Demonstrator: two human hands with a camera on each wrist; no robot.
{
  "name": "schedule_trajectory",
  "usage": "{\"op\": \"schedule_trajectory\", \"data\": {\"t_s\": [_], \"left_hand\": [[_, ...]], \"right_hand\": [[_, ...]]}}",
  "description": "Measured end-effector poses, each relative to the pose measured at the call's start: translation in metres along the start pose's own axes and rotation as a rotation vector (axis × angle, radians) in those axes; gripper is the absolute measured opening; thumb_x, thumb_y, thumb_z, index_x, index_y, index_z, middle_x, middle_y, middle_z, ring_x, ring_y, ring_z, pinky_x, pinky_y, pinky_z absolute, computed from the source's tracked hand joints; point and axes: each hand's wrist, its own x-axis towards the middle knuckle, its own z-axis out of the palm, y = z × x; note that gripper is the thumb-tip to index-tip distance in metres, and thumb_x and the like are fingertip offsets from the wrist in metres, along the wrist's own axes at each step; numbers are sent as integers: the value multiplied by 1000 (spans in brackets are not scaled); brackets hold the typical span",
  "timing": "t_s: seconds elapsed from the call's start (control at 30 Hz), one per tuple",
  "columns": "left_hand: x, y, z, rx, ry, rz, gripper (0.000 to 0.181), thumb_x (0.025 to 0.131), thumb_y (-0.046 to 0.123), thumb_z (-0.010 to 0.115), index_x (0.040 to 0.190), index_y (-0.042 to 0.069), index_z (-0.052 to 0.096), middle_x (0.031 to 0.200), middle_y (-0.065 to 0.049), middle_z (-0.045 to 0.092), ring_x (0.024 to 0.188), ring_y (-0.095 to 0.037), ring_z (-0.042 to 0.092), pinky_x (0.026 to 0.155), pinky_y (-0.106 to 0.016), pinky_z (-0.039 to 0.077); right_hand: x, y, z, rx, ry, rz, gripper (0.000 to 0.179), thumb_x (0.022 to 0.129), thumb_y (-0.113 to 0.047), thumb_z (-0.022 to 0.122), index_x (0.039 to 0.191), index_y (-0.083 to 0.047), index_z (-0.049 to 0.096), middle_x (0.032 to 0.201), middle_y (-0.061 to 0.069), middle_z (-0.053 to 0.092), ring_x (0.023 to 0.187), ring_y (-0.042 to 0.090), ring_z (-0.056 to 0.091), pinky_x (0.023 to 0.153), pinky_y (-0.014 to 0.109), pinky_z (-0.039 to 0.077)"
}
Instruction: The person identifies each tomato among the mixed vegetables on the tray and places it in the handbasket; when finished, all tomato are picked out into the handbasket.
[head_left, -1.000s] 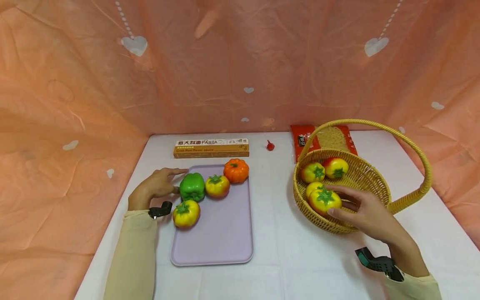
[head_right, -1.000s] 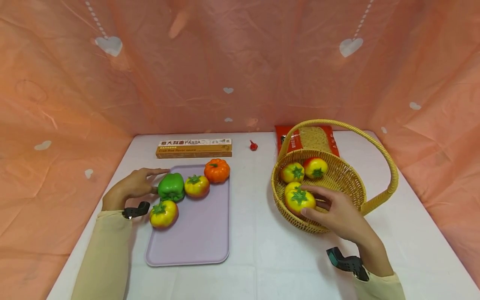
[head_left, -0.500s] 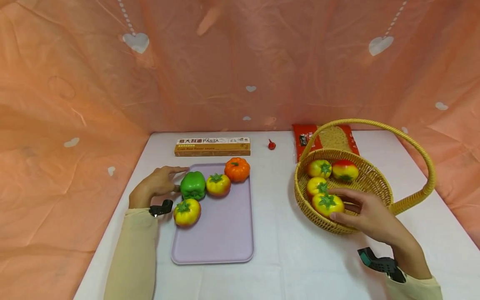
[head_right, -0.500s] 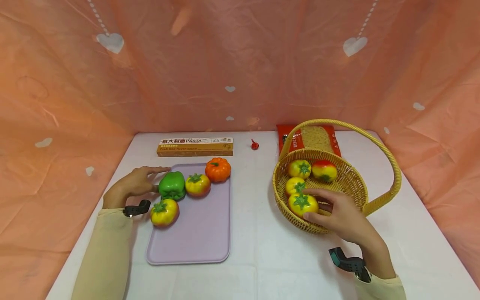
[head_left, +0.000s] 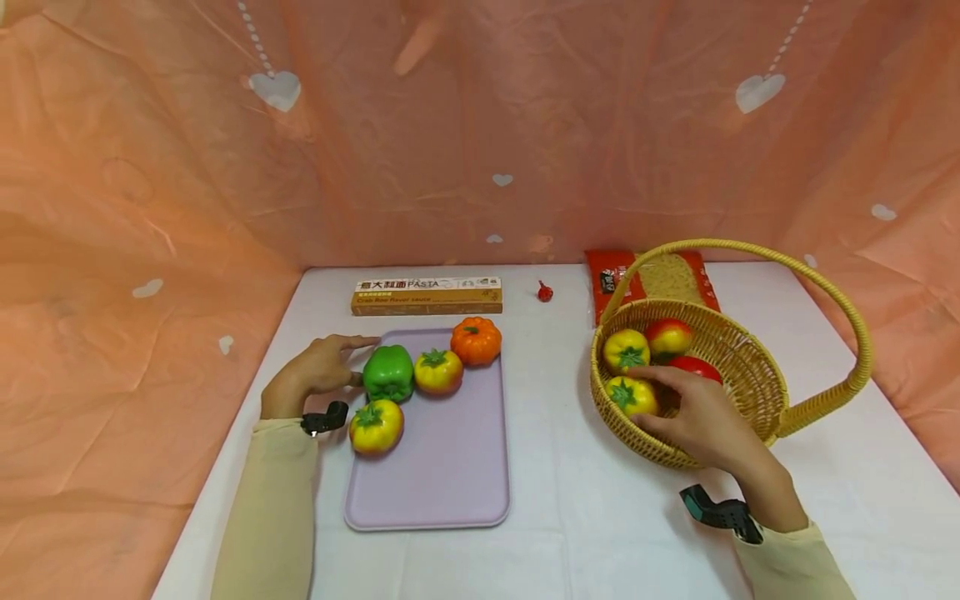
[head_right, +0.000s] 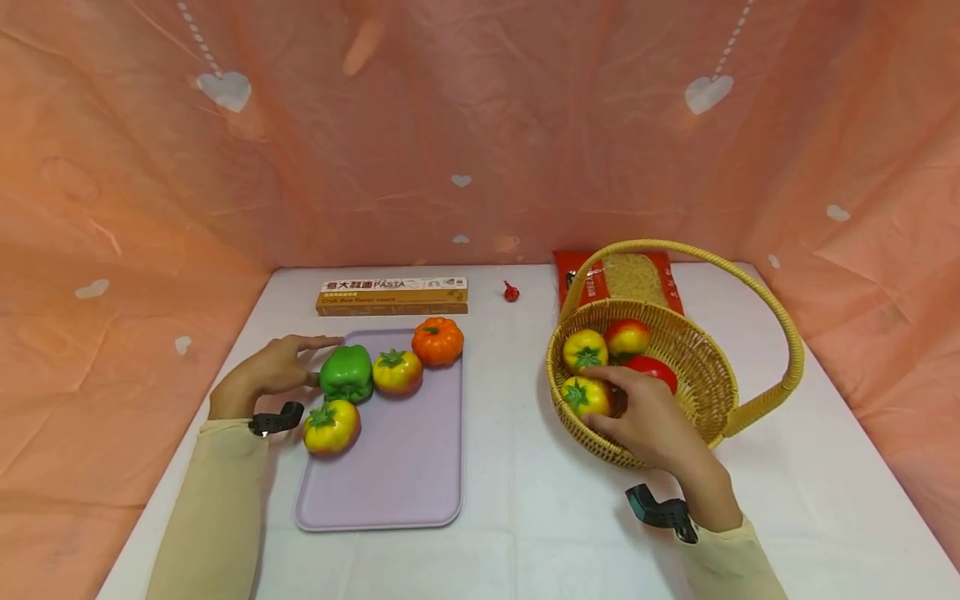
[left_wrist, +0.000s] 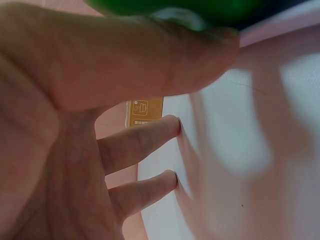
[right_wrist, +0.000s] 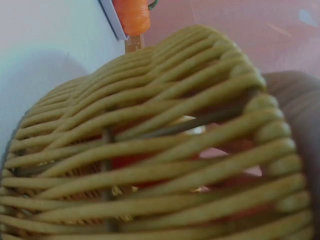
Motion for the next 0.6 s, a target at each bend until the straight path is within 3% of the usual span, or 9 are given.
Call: {"op": "schedule_trajectory", "data": {"t_s": [0.17, 0.33, 0.43, 0.53, 0.6], "left_hand": [[1, -1, 2, -3, 3, 7, 74, 92, 19, 82, 162, 16, 56, 157, -33, 56, 149, -60, 45, 121, -77, 36], [1, -1, 1, -3, -5, -5, 75, 92, 20, 82, 162, 16, 55, 159, -33, 54, 150, -60, 44, 122, -77, 35], [1, 0, 0, -4, -9, -12, 75, 92, 20, 82, 162, 17, 55, 159, -33, 54, 150, -59, 44, 122, -77, 35], [1, -1, 1, -3, -5, -8, 75, 92, 20, 82, 162, 17, 55, 159, -33, 54, 150, -59, 44, 122, -77, 35], [1, -1, 1, -2, -2, -2, 75, 92, 19, 82, 162, 16, 55, 160, -33, 53, 150, -59, 44, 122, -77, 35]], "right_hand": [[-5, -5, -4, 24, 34, 18, 58, 87, -24, 95, 139, -13, 75, 133, 16, 77, 114, 34, 71, 94, 45, 60], [-5, -15, -6, 89, 114, -57, 59, 86, -25, 96, 140, -14, 75, 133, 13, 77, 118, 29, 71, 99, 15, 52], [-1, -24, -5, 220, 118, -116, 56, 87, -17, 94, 140, -13, 75, 133, 10, 78, 118, 10, 72, 99, 4, 48], [4, -34, -1, 403, 70, -157, 55, 90, -6, 90, 142, -8, 72, 137, 9, 76, 123, -2, 70, 104, 12, 53], [9, -41, 4, 521, 27, -179, 55, 91, 0, 87, 143, -5, 70, 140, 7, 75, 126, 0, 70, 106, 17, 55]]}}
